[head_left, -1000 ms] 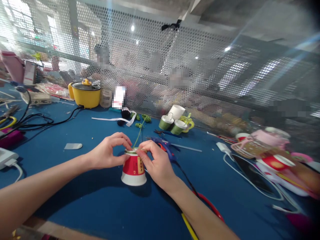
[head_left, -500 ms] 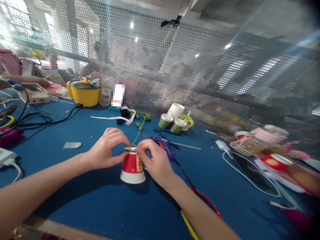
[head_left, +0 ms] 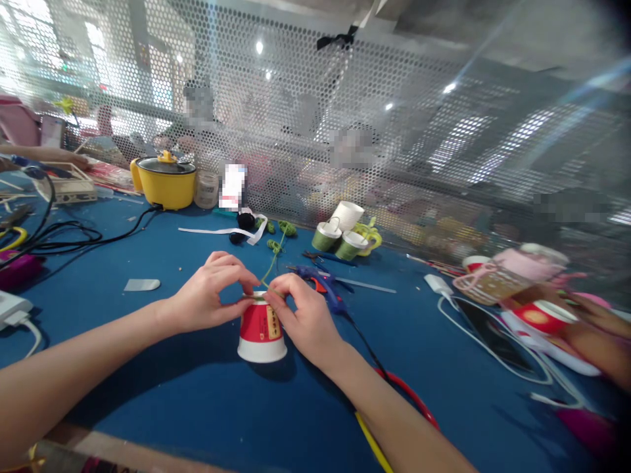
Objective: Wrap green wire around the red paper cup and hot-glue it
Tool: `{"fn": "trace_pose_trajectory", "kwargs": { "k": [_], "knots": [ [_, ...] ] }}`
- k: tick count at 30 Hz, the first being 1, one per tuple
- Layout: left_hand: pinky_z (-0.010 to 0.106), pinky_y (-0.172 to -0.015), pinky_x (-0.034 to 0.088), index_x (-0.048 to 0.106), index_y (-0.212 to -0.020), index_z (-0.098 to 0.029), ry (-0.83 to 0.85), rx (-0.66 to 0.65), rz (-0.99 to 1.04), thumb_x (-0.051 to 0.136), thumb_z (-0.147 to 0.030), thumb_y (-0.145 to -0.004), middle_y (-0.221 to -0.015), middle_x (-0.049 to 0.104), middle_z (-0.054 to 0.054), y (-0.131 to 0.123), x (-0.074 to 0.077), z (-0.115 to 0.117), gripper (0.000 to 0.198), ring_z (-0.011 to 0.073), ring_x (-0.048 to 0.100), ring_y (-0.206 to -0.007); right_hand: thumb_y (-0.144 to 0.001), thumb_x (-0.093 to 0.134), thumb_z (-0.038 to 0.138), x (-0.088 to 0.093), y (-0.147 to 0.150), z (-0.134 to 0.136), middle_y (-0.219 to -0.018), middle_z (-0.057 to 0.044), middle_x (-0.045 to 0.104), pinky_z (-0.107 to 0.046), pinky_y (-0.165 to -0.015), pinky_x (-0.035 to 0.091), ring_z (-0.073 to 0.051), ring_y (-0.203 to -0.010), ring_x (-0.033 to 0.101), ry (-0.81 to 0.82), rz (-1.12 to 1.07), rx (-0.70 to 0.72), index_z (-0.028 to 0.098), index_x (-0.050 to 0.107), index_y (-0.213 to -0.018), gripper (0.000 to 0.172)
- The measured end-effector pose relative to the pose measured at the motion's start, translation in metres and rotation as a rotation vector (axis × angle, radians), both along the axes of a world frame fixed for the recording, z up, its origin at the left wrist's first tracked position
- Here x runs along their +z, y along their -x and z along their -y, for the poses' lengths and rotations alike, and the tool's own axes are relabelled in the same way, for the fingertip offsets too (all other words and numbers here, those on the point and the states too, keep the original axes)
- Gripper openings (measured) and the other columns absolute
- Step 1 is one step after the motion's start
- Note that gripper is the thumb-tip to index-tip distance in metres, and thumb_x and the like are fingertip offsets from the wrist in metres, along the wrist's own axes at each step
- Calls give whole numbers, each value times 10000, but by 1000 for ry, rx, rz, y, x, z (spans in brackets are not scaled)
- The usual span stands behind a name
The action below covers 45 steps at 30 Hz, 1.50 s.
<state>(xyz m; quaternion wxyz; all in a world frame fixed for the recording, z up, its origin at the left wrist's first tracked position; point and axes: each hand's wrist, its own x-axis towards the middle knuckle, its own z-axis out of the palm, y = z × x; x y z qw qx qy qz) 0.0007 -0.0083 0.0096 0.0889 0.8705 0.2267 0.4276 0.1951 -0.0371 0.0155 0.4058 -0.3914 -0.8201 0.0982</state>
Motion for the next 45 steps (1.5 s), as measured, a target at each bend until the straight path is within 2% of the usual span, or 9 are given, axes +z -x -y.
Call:
{"fn": "trace_pose_trajectory", "kwargs": {
  "k": [13, 15, 20, 22, 26, 37, 40, 45],
  "knots": [
    [349, -776, 401, 586, -901, -189, 33, -9, 23, 584, -193, -791, -736, 682, 19, -1, -2, 0, 109, 181, 609, -756, -887, 491, 229, -1, 0, -1, -763, -33, 583, -288, -670, 458, -167, -720, 566, -13, 11, 1, 233, 423, -727, 174],
    [344, -776, 416, 593, -906, -182, 124, -10, 47, 590, -215, -794, -746, 682, 22, -1, -1, 0, 117, 175, 612, -754, -883, 498, 223, -1, 0, -1, -764, -34, 586, -286, -668, 459, -165, -719, 568, -19, 11, 0, 230, 422, -725, 176],
    [276, -687, 486, 596, -968, -144, 562, -74, 133, 546, -293, -823, -849, 680, 56, 2, -1, -4, 214, 157, 621, -758, -870, 515, 199, -4, 0, -2, -754, -32, 585, -277, -652, 459, -156, -697, 565, -37, 7, -11, 227, 416, -718, 182],
    [278, -699, 498, 598, -968, -136, 618, -107, 145, 568, -293, -803, -839, 677, 56, 2, -1, -5, 230, 160, 624, -769, -869, 514, 200, -4, -1, -3, -762, -32, 589, -281, -654, 462, -157, -702, 568, -36, 8, -15, 227, 417, -721, 179],
    [289, -732, 505, 597, -978, -132, 601, -129, 119, 619, -254, -756, -819, 678, 48, 3, -1, -6, 254, 160, 630, -767, -869, 510, 195, -5, -1, -3, -766, -31, 590, -283, -655, 463, -157, -706, 570, -23, 8, -20, 227, 417, -728, 172],
    [317, -796, 482, 598, -973, -157, 404, -76, 50, 572, -200, -761, -817, 681, 31, 4, 2, -3, 218, 157, 627, -771, -872, 504, 214, -5, -2, -4, -748, -24, 579, -285, -656, 465, -158, -701, 565, -11, 8, -21, 229, 416, -723, 173],
    [313, -802, 482, 588, -995, -146, 441, -83, 46, 573, -200, -750, -840, 667, 39, 3, 3, -1, 252, 161, 620, -797, -871, 505, 216, -5, -1, -4, -750, -26, 582, -287, -653, 461, -160, -701, 565, -10, 8, -26, 227, 417, -718, 177],
    [300, -772, 489, 568, -1029, -136, 596, -113, 127, 578, -234, -751, -845, 627, 39, -4, 2, 4, 296, 151, 589, -796, -873, 504, 220, -4, 1, -2, -742, -23, 579, -289, -651, 455, -161, -698, 558, -6, 21, -33, 228, 414, -712, 185]
  ]
}}
